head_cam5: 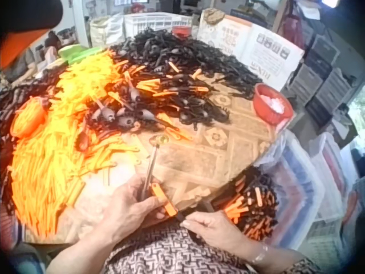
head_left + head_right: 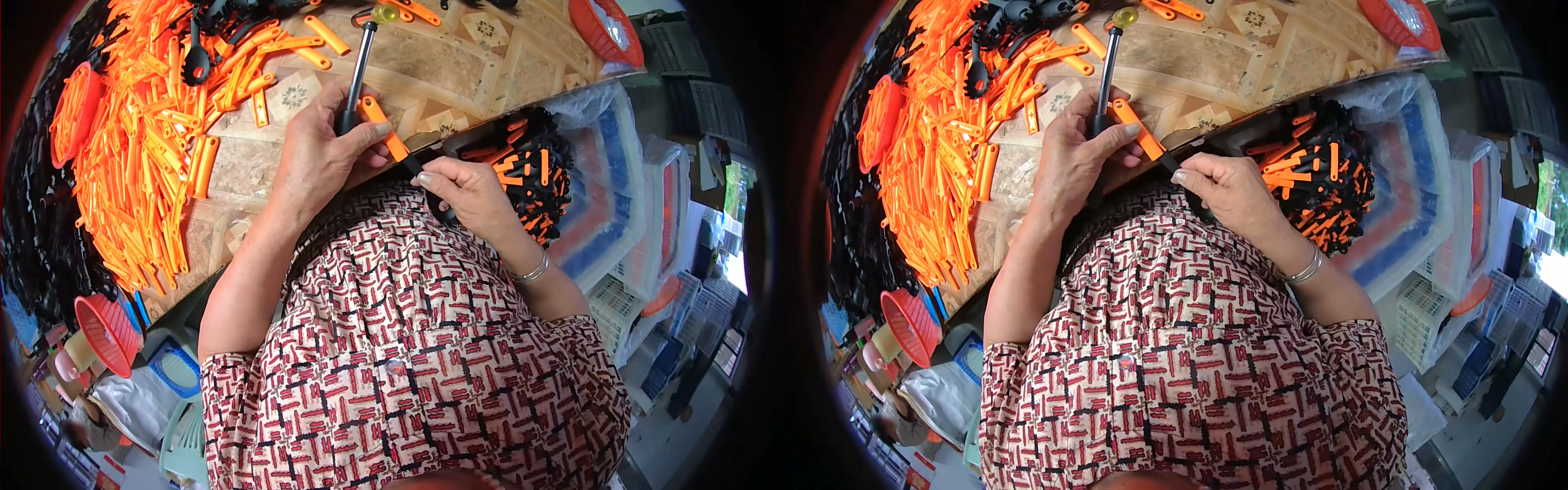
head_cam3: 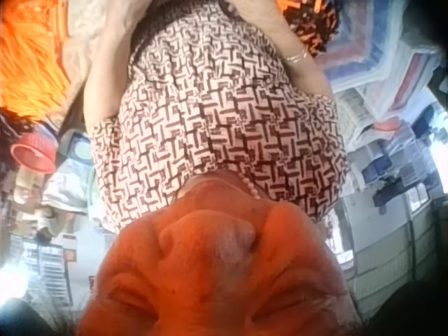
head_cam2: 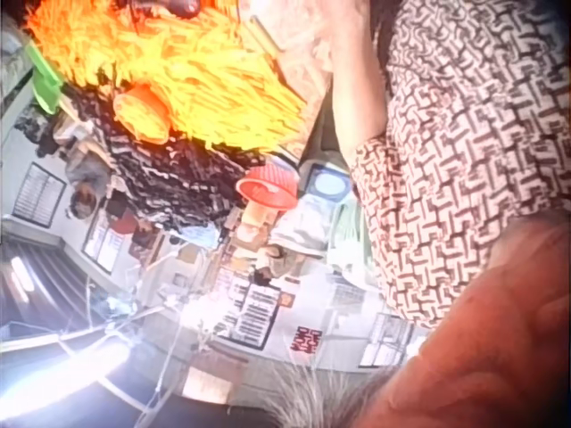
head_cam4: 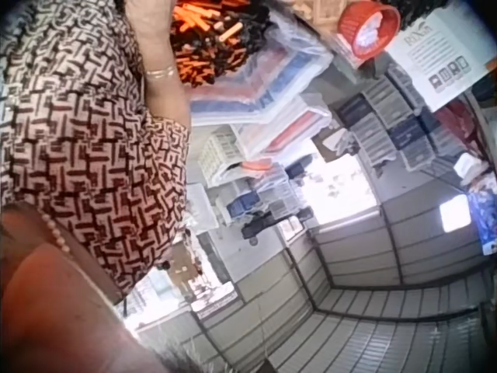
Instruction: The person assembles orange and black plastic components at a wooden workbench. They repeatedly pick up an orange handle and a black head, fit them together, and use a hammer to secure the connection. The person then places the finished items on the table and repeats the process with new parts.
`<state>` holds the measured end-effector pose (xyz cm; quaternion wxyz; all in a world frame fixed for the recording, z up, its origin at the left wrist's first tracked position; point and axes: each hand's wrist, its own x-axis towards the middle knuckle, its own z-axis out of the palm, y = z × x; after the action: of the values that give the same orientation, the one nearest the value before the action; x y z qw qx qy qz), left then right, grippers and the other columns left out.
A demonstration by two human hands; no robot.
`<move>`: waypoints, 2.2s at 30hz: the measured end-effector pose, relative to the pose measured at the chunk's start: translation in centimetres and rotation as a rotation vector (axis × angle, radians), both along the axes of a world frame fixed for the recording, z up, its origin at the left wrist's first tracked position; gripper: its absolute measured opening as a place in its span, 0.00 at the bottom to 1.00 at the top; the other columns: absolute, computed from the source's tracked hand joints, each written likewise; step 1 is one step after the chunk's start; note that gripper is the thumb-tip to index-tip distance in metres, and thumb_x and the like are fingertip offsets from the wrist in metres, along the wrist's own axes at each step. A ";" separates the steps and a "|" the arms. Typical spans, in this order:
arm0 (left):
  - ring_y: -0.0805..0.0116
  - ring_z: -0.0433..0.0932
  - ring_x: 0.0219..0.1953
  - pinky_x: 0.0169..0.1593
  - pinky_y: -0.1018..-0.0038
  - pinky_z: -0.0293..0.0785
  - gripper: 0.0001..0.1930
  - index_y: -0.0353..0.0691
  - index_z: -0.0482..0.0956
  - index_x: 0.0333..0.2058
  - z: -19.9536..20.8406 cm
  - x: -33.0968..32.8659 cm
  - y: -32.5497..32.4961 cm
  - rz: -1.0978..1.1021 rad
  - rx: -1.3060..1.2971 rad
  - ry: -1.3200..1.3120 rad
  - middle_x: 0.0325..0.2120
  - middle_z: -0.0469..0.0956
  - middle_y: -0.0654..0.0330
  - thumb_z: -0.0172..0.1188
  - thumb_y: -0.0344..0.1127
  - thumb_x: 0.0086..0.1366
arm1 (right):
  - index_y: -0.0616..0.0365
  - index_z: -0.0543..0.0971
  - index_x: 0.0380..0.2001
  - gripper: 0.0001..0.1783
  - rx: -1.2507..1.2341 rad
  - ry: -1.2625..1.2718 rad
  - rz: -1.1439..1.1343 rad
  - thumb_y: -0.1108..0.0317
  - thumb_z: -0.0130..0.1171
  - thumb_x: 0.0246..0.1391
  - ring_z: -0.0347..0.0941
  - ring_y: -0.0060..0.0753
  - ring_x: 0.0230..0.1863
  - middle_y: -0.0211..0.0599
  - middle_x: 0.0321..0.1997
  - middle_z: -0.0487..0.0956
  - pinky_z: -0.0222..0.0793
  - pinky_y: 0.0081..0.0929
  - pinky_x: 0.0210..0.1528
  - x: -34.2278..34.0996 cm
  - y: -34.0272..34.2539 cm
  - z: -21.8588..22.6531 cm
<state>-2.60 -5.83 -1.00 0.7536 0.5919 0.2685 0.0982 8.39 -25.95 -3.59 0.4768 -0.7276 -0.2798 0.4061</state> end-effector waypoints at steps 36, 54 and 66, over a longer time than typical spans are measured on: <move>0.62 0.82 0.33 0.39 0.69 0.76 0.27 0.46 0.77 0.61 3.0 -8.1 -0.7 -0.198 1.153 0.272 0.36 0.82 0.50 0.63 0.23 0.64 | 0.59 0.78 0.30 0.20 -0.142 0.390 0.058 0.55 0.51 0.70 0.74 0.22 0.13 0.35 0.16 0.79 0.57 0.14 0.12 0.7 3.4 1.3; 0.83 0.71 0.27 0.29 0.84 0.65 0.23 0.40 0.72 0.65 2.8 -11.7 0.3 0.373 0.773 -0.053 0.31 0.77 0.65 0.57 0.27 0.72 | 0.59 0.78 0.27 0.19 -0.141 0.442 0.067 0.57 0.52 0.69 0.73 0.21 0.14 0.31 0.17 0.78 0.58 0.15 0.13 4.5 0.3 0.9; 0.85 0.65 0.25 0.27 0.86 0.60 0.25 0.41 0.69 0.67 -0.6 -11.7 1.1 0.451 0.364 -0.042 0.29 0.75 0.68 0.57 0.29 0.73 | 0.59 0.83 0.35 0.15 -0.340 -1.305 0.040 0.56 0.62 0.60 0.79 0.54 0.39 0.49 0.34 0.82 0.72 0.45 0.44 14.0 -0.3 6.8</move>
<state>-14.29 -4.76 -1.56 0.5994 0.6407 0.3556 0.3221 22.39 -26.29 3.24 0.0812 -0.8835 -0.4562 -0.0692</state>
